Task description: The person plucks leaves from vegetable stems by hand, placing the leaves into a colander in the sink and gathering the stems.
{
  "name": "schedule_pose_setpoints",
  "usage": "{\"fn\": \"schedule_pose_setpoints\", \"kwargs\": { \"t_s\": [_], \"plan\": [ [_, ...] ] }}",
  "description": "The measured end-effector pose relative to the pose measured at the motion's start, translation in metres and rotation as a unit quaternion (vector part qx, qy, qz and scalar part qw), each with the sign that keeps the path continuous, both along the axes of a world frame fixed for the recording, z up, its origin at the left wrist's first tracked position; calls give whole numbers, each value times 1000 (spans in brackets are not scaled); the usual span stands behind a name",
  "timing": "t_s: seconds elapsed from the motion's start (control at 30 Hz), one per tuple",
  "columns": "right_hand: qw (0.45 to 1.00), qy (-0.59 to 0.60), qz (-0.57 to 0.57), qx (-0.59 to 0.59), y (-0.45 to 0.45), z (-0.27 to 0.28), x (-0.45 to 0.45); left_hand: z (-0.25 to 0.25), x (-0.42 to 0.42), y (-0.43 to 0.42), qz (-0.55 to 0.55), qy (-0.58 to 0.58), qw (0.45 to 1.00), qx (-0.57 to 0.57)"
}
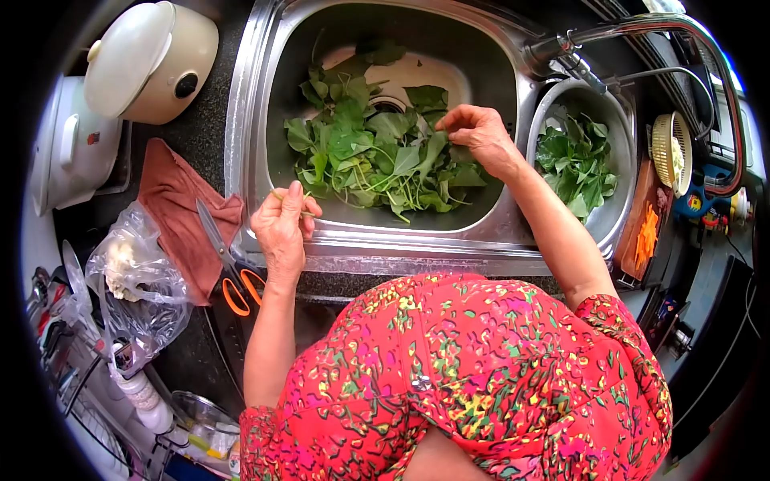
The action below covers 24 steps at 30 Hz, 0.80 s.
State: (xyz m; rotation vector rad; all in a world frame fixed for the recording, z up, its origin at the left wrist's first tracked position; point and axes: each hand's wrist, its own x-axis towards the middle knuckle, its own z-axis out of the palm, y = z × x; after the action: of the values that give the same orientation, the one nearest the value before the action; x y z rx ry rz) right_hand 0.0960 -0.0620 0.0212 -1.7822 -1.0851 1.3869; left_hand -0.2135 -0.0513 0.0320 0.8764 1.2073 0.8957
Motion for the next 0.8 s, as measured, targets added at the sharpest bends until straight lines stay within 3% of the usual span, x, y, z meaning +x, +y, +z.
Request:
{"fn": "schedule_pose_setpoints", "kwargs": {
  "t_s": [0.07,0.13,0.27,0.53,0.67,0.8],
  "plan": [
    [1000,5,-18,-8,-2,1,3,5,2,3,-12,-67,996,-56],
    [971,161,-178,11,-4,7,4,12,8,6,-25,-91,990,-102],
    [924,289,-249,-24,-6,20,12,13,19,4,-101,-105,976,-161],
    [886,382,-264,-14,-10,42,0,16,55,0,-218,-64,957,-180],
    [879,427,-211,-1,-15,41,-22,17,72,2,-221,-162,935,-228],
    [915,368,-163,14,-24,34,-46,13,74,1,-188,-196,941,-201]
  ]
}}
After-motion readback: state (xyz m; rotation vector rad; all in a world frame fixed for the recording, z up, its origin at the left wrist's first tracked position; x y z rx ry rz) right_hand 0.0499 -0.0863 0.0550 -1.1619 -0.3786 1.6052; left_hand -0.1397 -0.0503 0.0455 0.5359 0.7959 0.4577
